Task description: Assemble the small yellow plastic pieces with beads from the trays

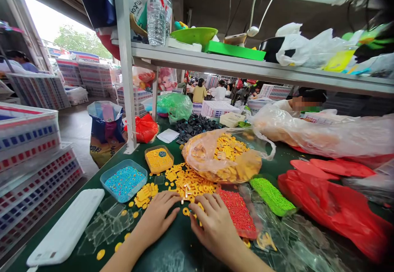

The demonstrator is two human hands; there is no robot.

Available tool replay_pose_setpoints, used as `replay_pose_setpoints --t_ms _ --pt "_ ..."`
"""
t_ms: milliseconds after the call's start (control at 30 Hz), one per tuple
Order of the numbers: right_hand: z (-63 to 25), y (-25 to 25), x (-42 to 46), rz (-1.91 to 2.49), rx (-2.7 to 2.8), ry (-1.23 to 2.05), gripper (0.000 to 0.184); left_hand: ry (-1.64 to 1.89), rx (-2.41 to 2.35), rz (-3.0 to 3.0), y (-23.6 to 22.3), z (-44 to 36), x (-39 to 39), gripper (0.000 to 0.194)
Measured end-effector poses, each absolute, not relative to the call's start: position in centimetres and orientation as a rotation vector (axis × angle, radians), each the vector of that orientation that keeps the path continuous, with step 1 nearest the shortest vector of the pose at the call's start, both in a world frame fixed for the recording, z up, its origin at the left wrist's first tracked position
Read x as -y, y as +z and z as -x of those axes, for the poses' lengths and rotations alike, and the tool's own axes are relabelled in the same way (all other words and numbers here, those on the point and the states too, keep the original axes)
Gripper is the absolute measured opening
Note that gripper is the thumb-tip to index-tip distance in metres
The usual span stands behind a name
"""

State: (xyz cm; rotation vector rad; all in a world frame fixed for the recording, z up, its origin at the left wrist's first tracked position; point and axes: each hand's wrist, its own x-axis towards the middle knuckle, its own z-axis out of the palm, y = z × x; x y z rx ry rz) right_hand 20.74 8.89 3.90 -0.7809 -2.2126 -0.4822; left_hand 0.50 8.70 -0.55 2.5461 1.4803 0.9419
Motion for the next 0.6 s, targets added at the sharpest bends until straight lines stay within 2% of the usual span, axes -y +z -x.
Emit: replay_pose_setpoints --t_ms 200,400,600 --pt "-21.5 1.9 -9.9 0.794 2.195 -0.458 0.014 0.782 -1.542 -2.627 0.0 -3.0 -11.6 0.036" --pt "-21.3 0.0 -10.0 0.770 2.229 -0.415 0.006 0.528 -1.761 -2.445 -0.4 -5.3 -15.4 0.047" --pt "-21.9 -1.7 -10.6 0.570 2.074 -0.453 0.014 0.700 -1.719 -2.313 -0.7 -5.2 -14.4 0.025"
